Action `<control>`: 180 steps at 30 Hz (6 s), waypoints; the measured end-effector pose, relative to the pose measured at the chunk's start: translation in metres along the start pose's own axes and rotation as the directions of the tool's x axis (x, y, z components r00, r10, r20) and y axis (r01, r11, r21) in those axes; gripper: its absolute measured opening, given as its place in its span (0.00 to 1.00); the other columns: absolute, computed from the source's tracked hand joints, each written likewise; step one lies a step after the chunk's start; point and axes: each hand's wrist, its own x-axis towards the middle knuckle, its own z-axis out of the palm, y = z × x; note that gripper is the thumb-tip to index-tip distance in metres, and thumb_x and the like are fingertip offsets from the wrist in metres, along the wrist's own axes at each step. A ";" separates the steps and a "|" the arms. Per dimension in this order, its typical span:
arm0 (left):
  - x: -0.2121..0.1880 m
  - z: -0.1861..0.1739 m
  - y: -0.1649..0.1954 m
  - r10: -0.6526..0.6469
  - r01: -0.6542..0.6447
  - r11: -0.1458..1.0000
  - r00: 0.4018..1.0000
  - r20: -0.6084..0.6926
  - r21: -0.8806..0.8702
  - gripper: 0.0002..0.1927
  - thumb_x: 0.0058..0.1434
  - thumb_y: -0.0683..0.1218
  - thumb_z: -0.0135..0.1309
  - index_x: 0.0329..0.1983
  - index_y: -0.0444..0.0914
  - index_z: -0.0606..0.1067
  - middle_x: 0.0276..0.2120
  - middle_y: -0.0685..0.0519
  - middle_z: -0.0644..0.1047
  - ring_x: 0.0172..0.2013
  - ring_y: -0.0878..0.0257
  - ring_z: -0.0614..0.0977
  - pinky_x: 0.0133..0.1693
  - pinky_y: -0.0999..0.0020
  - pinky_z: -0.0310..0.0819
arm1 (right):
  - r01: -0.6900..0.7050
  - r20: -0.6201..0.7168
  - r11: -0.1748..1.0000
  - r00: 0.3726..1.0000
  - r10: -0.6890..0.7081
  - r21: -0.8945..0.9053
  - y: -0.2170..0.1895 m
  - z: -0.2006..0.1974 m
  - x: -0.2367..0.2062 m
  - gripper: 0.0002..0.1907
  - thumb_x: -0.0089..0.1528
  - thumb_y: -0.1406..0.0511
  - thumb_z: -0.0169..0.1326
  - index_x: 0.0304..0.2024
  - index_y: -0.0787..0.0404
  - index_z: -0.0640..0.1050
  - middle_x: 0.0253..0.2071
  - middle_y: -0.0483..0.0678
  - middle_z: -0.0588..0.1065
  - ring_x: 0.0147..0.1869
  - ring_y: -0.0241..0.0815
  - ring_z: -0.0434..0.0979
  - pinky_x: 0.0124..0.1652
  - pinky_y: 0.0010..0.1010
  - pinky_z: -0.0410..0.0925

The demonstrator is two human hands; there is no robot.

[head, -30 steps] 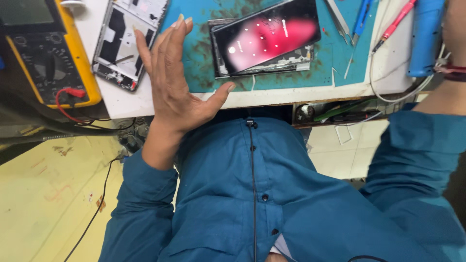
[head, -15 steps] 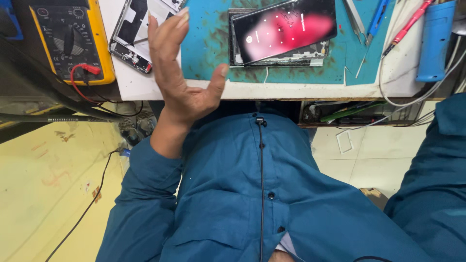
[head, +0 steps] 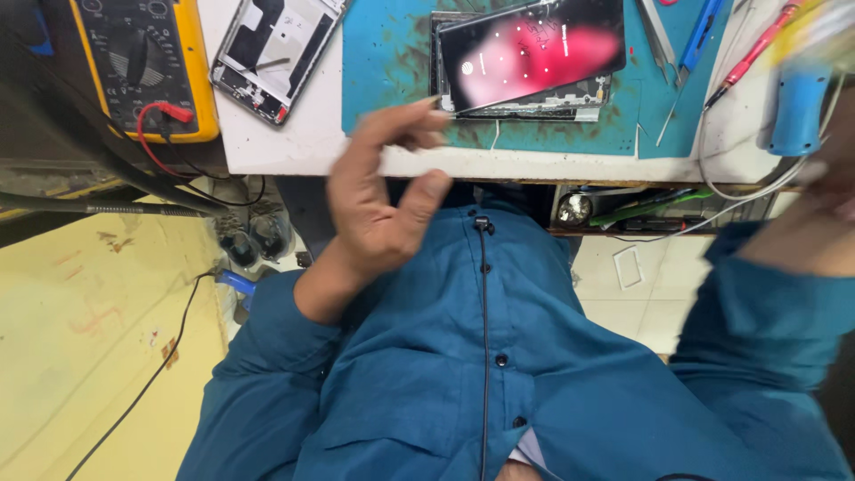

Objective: The person applies adhesive from a yellow tube along the edges of a disassembled smartphone frame, then aligns the back cover onto the phone and presses it into place. They wipe the cover, secure it with a rubber band, and hold the assembled phone while the adhesive sets.

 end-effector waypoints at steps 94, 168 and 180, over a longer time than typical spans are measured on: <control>0.100 -0.075 -0.070 0.052 -0.185 0.767 0.972 0.228 0.614 0.24 0.58 0.51 0.74 0.38 0.42 0.66 0.63 0.53 0.74 0.55 0.53 0.75 0.54 0.56 0.65 | 0.528 0.207 0.843 0.840 -0.502 -0.099 -0.078 0.223 0.007 0.08 0.72 0.77 0.66 0.51 0.69 0.80 0.47 0.54 0.78 0.49 0.44 0.80 0.49 0.26 0.70; 0.073 -0.050 -0.052 0.126 -0.267 0.679 0.960 0.250 0.684 0.20 0.55 0.46 0.70 0.37 0.41 0.67 0.63 0.54 0.71 0.54 0.54 0.72 0.54 0.56 0.63 | 0.522 0.295 0.843 0.832 -0.470 -0.127 -0.084 0.161 -0.048 0.07 0.68 0.78 0.64 0.47 0.69 0.80 0.43 0.54 0.79 0.44 0.48 0.81 0.44 0.29 0.71; 0.074 -0.051 -0.055 0.166 -0.307 0.655 0.950 0.265 0.690 0.20 0.57 0.46 0.69 0.39 0.41 0.66 0.58 0.50 0.71 0.58 0.51 0.71 0.53 0.55 0.61 | 0.494 0.287 0.860 0.849 -0.444 -0.132 -0.071 0.147 -0.049 0.05 0.69 0.77 0.63 0.47 0.70 0.81 0.42 0.55 0.79 0.44 0.45 0.82 0.44 0.27 0.71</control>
